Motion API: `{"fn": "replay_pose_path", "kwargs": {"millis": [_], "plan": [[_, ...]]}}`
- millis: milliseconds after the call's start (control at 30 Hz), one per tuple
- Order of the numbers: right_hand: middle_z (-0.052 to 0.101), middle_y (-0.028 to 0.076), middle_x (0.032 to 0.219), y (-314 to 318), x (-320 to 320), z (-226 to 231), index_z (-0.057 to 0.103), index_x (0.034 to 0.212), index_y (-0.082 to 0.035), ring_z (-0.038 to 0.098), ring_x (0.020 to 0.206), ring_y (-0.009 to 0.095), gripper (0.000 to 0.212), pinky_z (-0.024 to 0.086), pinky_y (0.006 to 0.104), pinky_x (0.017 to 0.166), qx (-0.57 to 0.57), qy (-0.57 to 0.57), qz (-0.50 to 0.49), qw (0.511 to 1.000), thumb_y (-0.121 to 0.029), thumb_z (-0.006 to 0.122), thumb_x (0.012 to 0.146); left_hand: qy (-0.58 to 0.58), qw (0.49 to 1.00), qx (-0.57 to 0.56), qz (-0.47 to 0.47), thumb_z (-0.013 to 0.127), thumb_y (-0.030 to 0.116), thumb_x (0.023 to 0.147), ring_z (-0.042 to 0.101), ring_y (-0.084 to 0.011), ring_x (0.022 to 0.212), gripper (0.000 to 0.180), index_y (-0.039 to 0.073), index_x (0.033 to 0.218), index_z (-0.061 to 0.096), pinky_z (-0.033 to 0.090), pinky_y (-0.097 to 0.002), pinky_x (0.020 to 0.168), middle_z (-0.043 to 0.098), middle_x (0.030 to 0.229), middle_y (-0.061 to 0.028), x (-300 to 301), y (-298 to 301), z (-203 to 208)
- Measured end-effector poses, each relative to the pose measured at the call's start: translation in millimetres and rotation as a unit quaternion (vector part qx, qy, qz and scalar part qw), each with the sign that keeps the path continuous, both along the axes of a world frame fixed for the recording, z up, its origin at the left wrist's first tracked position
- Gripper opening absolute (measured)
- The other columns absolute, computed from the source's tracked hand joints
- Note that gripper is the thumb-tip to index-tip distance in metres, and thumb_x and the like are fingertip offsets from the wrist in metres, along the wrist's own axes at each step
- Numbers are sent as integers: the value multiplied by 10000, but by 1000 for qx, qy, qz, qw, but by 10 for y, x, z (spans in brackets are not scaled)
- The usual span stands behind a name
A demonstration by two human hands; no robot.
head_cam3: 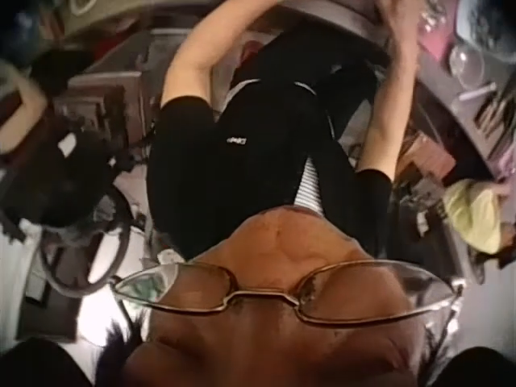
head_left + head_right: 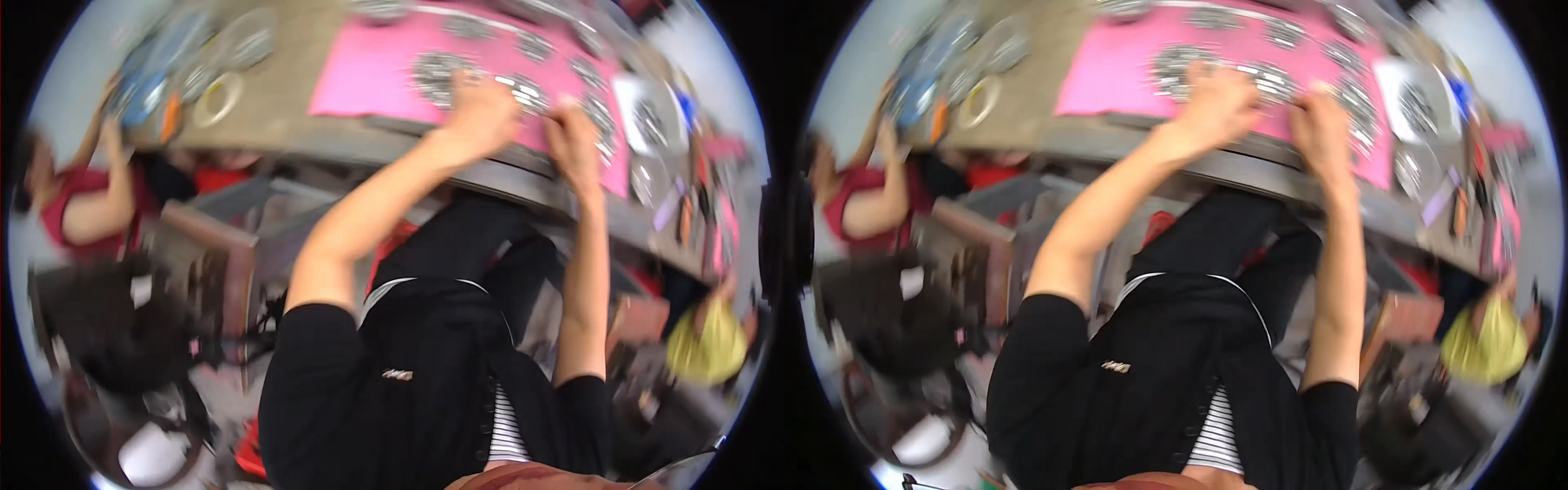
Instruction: Assembling small metal components into a jig and using a manual press to join or stamp them.
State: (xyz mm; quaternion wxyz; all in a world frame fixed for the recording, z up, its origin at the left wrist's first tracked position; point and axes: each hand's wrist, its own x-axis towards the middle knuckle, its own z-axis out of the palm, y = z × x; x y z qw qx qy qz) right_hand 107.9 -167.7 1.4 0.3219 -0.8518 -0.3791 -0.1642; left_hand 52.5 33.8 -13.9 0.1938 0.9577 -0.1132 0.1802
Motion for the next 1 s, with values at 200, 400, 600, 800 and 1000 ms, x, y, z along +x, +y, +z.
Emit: {"fn": "replay_pose_path", "kwargs": {"millis": [200, 400, 600, 800, 1000], "plan": [[631, 134, 839, -229, -457, 214, 647, 887, -3, 622, 742, 314, 55, 484, 402, 657, 93, 107, -2, 990, -39, 684, 867, -4, 992, -105, -67, 714, 204, 845, 630, -202, 906, 95, 115, 880, 717, 284, -557, 1069, 667, 845, 0, -141, -39, 241], [610, 82, 917, -265, -641, 69, 624, 922, -42, 592, 862, 275, 150, 444, 393, 773, 28, 7, -25, 999, -39, 732, 818, -34, 984, -133, -115, 729, 190, 825, 598, -220, 844, 107, 110, 887, 694, 293, -551, 1049, 642, 836, -7, -337, -287, 277], [627, 98, 895, -268, -634, 59, 659, 927, -25, 611, 863, 288, 115, 472, 398, 773, 49, 4, -12, 999, -28, 719, 828, -51, 988, -99, -108, 735, 193, 822, 589, -217, 890, 133, 108, 910, 682, 294, -546, 1059, 616, 867, -19, -331, -342, 186], [647, 138, 840, -278, -323, 163, 698, 918, -7, 645, 790, 322, 63, 514, 405, 708, 80, 67, -66, 992, -44, 681, 870, -35, 985, -131, -104, 738, 162, 829, 604, -223, 888, 149, 112, 962, 692, 300, -525, 1064, 622, 877, -24, -391, -317, 220], [647, 125, 851, -105, 55, 9, 721, 956, -7, 667, 794, 278, 163, 513, 374, 683, 15, 47, -97, 994, -148, 723, 876, -63, 986, -132, -85, 773, 236, 843, 613, -233, 894, 209, 98, 979, 695, 328, -490, 1044, 636, 896, -39, -409, -416, 153]]}}
